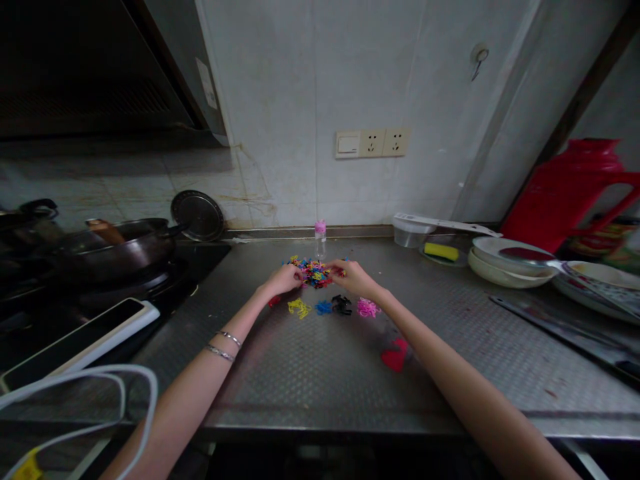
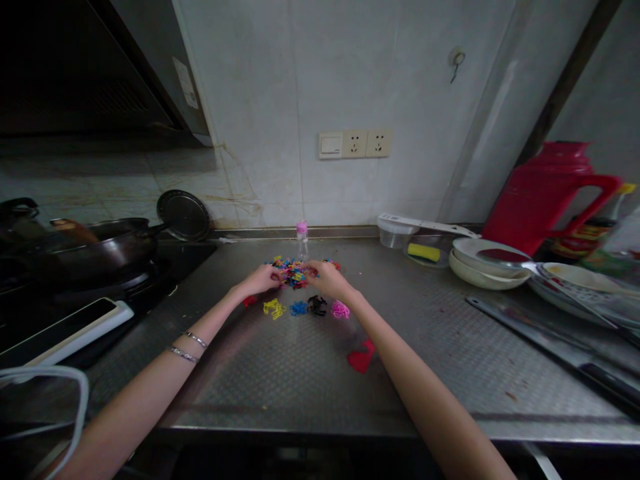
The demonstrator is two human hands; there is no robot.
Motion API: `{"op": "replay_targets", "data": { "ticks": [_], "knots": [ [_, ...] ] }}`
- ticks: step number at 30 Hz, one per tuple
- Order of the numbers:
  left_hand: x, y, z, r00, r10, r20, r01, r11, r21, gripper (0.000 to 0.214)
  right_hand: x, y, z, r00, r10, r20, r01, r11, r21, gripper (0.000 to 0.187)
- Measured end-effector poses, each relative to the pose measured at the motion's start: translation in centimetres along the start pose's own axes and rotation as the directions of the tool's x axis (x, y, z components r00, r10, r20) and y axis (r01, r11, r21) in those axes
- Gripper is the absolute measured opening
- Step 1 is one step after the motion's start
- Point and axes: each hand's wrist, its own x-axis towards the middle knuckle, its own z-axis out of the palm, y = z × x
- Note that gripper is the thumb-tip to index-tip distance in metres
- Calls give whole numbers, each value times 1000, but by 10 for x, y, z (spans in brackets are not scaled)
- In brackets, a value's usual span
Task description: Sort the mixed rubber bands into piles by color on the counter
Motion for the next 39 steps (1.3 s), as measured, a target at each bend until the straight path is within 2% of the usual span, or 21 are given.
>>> {"op": "replay_targets", "data": {
  "ticks": [5, 12, 19, 24, 30, 34, 39],
  "knots": [
    [-1, 1, -2, 1000, -2, -1, 2, 1000, 7, 18, -2, 13, -10, 996, 79, -35, -79, 997, -5, 30],
    [-1, 1, -2, 999, 14, -52, -14, 1000, -3, 18, -3, 24, -10, 992, 123, -24, -123, 992, -33, 31],
    [-2, 15, -6, 993, 81, -91, -95, 982, -163, 22, -2, 23, -4, 993, 116, -4, -116, 993, -14, 27],
    [-3, 36, -10, 986, 112, -124, -142, 954, -263, 21, -2, 10, -1, 995, 100, 25, -103, 986, 131, 27],
    [-3, 52, -4, 975, 155, -157, -198, 927, -319, 19, 1, 1, 6, 989, 121, 81, -142, 917, 374, 37],
    [-3, 53, 0, 972, 179, -153, -220, 920, -325, 18, 2, 3, 8, 991, 118, 56, -130, 905, 406, 35],
    [-4, 55, -4, 978, 158, -136, -195, 921, -336, 18, 2, 6, 6, 993, 100, 57, -114, 926, 361, 31]
  ]
}}
